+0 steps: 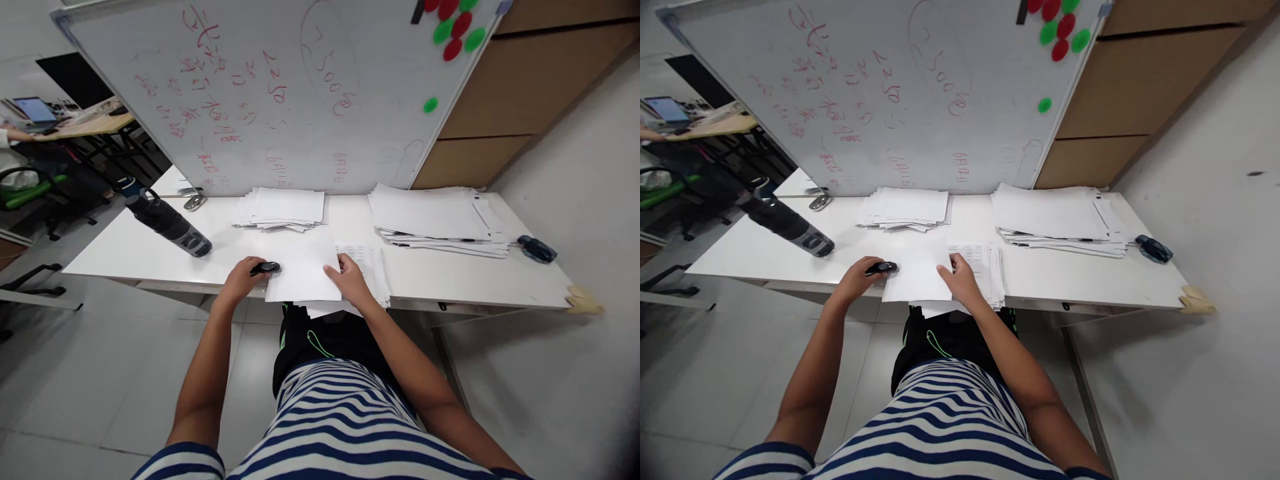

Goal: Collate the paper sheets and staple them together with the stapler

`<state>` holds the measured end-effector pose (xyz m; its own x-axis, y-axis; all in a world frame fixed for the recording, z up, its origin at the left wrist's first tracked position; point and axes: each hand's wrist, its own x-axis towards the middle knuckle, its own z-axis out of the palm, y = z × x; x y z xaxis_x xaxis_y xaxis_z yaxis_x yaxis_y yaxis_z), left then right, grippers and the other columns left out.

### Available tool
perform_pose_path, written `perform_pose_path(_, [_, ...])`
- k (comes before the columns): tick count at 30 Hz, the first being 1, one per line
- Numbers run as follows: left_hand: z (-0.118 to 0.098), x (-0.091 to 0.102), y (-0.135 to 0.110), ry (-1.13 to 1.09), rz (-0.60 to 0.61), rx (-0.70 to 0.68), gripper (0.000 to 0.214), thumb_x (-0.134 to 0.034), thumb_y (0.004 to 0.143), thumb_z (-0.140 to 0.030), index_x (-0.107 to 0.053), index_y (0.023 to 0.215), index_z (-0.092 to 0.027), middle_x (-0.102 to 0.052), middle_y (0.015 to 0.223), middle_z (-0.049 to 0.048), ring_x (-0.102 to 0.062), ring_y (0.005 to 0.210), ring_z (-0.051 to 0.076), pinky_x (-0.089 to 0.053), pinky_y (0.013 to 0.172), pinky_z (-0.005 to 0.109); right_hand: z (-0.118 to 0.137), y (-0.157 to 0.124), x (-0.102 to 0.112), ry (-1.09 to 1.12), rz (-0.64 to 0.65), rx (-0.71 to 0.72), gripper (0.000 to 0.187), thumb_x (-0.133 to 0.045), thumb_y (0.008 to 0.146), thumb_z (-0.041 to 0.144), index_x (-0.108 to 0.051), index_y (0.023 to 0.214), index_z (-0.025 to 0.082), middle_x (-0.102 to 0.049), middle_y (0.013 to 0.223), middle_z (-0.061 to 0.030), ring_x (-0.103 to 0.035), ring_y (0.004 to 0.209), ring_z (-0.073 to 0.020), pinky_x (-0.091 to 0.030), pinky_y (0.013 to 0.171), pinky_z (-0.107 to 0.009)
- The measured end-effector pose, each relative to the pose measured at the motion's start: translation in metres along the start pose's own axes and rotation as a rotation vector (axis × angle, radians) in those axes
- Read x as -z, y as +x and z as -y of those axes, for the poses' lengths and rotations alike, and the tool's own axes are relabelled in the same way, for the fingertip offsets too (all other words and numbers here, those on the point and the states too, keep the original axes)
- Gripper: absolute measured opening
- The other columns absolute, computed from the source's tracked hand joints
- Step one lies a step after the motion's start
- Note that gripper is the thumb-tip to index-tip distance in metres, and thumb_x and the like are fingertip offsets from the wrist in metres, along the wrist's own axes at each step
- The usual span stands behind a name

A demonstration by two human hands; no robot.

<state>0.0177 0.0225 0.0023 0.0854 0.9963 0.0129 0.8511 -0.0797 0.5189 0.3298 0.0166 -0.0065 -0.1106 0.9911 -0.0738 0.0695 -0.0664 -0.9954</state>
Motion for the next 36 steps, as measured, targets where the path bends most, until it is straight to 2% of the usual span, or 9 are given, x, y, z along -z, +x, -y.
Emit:
perform_pose_path(5, [0.016,0.000,0.014,-0.085,0.063,0.064,0.039,-0.070,0.075,-0.046,-0.072,0.112,-0.030,-0.058,0.136,0.0067,-0.057,0.121,0.029,-0.048,0.099,0.038,0.000,0.017,-0.027,-0.127,0.131,-0.031,0.031,-0.061,0.082,0.041,-0.060,0.106,0.022,-0.069,0.111,-0.0055,-0.065,0.098,-0.0228,-0.051,0.084,-0.037])
perform_pose_path(11, [0.010,-0.001,0.016,-0.047,0.102,0.085,0.057,-0.072,0.073,-0.055,-0.067,0.125,-0.032,-0.047,0.150,0.0084,-0.038,0.141,0.034,-0.037,0.111,0.046,0.000,0.015,-0.029,-0.233,0.150,0.004,0.037,-0.058,0.086,0.044,-0.060,0.117,0.025,-0.069,0.110,-0.0058,-0.065,0.094,-0.0226,-0.050,0.081,-0.037])
perform_pose_path(13, [0.000,-0.002,0.022,-0.134,0.029,0.095,0.056,-0.060,0.081,-0.061,-0.064,0.128,-0.030,-0.049,0.148,0.0090,-0.041,0.139,0.031,-0.038,0.110,0.042,-0.001,0.014,-0.028,-0.263,0.135,0.017,0.040,-0.056,0.087,0.047,-0.059,0.120,0.025,-0.070,0.105,-0.0052,-0.066,0.089,-0.0226,-0.050,0.079,-0.036])
perform_pose_path(15, [-0.012,-0.007,0.032,-0.196,-0.114,0.119,0.054,-0.045,0.091,-0.060,-0.064,0.126,-0.025,-0.056,0.141,0.0106,-0.049,0.132,0.028,-0.040,0.108,0.040,-0.001,0.015,-0.028,-0.301,0.108,0.019,0.041,-0.053,0.089,0.049,-0.059,0.122,0.026,-0.071,0.096,-0.0042,-0.065,0.084,-0.0230,-0.050,0.076,-0.037])
perform_pose_path(18, [-0.028,-0.020,0.052,-0.105,-0.257,0.146,0.052,-0.034,0.096,-0.055,-0.066,0.118,-0.020,-0.064,0.128,0.0127,-0.051,0.126,0.028,-0.036,0.110,0.045,-0.002,0.015,-0.028,-0.327,0.085,0.018,0.040,-0.050,0.090,0.050,-0.060,0.121,0.027,-0.070,0.085,-0.0021,-0.064,0.075,-0.0235,-0.049,0.070,-0.037])
perform_pose_path(22, [-0.033,-0.038,0.065,0.063,-0.252,0.197,0.052,-0.035,0.096,-0.056,-0.063,0.122,-0.020,-0.057,0.138,0.0150,-0.035,0.139,0.036,-0.029,0.111,0.055,-0.003,0.015,-0.026,-0.333,0.127,0.028,0.040,-0.053,0.089,0.048,-0.061,0.121,0.026,-0.071,0.087,-0.0028,-0.064,0.077,-0.0246,-0.049,0.071,-0.038])
perform_pose_path(27, [-0.032,-0.053,0.064,0.207,-0.256,0.272,0.048,-0.029,0.099,-0.045,-0.062,0.123,-0.019,-0.052,0.143,0.0184,-0.023,0.146,0.041,-0.018,0.111,0.068,-0.007,0.017,-0.022,-0.317,0.198,-0.018,0.038,-0.055,0.088,0.040,-0.061,0.123,0.025,-0.072,0.107,-0.0068,-0.065,0.094,-0.0286,-0.050,0.078,-0.040])
perform_pose_path(32, [-0.032,-0.062,0.066,0.309,-0.237,0.192,0.044,-0.030,0.099,-0.038,-0.061,0.123,-0.018,-0.049,0.145,0.0181,-0.018,0.148,0.039,-0.008,0.114,0.068,-0.011,0.023,-0.018,-0.360,0.280,-0.026,0.033,-0.054,0.088,0.036,-0.065,0.117,0.023,-0.073,0.107,-0.0080,-0.066,0.093,-0.0299,-0.049,0.074,-0.040])
perform_pose_path(36, [-0.032,-0.058,0.068,0.242,-0.235,0.233,0.042,-0.035,0.098,-0.041,-0.063,0.121,-0.019,-0.055,0.139,0.0184,-0.026,0.145,0.039,-0.017,0.112,0.065,-0.012,0.025,-0.018,-0.298,0.257,-0.022,0.028,-0.059,0.085,0.034,-0.068,0.110,0.024,-0.075,0.101,-0.0062,-0.067,0.088,-0.0288,-0.049,0.071,-0.037])
